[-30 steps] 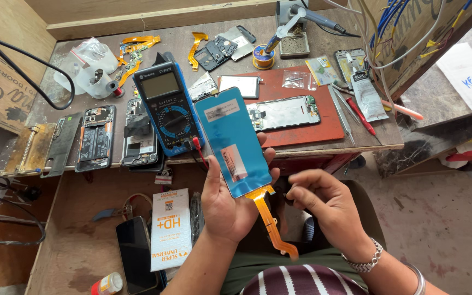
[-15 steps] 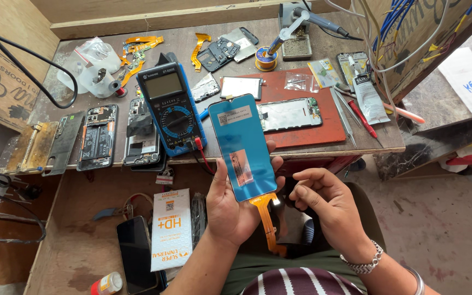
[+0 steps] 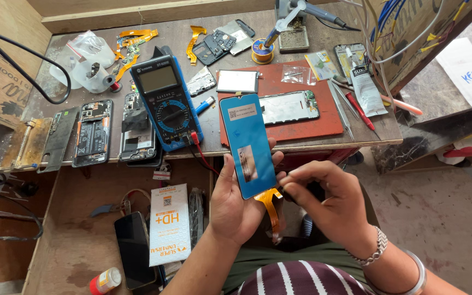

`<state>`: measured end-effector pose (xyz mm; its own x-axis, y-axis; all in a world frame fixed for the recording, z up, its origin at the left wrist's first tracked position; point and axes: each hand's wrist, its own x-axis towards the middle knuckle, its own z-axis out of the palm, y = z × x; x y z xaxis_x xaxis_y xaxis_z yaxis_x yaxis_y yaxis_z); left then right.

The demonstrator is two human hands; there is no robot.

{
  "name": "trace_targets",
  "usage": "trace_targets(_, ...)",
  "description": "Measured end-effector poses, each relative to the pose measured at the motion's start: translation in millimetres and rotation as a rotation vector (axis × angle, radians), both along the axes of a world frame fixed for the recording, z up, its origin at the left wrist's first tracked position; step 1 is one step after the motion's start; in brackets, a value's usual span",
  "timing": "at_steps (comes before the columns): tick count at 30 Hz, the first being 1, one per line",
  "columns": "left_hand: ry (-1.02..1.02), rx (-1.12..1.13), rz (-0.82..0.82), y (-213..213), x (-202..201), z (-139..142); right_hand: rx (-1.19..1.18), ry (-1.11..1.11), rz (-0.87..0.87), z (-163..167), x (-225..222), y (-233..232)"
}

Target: The person works at a repair bench on a disassembled smartphone. They handle the phone frame and a new replacement screen, peel the protective film off the new screen, align it with the frame, and apply adhesive from a glue tube around the frame edges.

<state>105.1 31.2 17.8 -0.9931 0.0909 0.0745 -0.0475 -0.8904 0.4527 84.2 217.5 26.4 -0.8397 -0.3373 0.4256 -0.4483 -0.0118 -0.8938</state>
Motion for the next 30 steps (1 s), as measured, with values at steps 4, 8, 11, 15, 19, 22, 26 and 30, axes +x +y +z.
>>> trace_targets(4, -0.043, 0.02, 0.011, 5, 2, 1, 0.205, 0.228, -0.041, 23, 5, -16)
trace_targets(8, -0.06, 0.079, 0.007, 9, 4, 4, 0.25, 0.272, -0.024, 31, 7, -28)
trace_targets(11, -0.102, 0.042, 0.036, 9, 5, 5, 0.279, 0.322, -0.008, 29, 6, -32)
trace_targets(15, -0.113, 0.02, 0.048, 10, 6, 6, 0.325, 0.353, -0.045, 24, 8, -33)
trace_targets(19, -0.118, 0.014, 0.061, 13, 4, 4, 0.356, 0.322, -0.064, 20, 8, -33)
trace_targets(22, -0.164, -0.007, 0.067, 13, 4, 3, 0.358, 0.343, -0.067, 18, 7, -33)
trace_targets(26, -0.193, -0.008, 0.078, 13, 4, 4, 0.368, 0.299, -0.072, 17, 6, -34)
trace_targets(30, -0.2, -0.017, 0.08, 11, 6, 5, 0.353, 0.233, -0.047, 17, 7, -35)
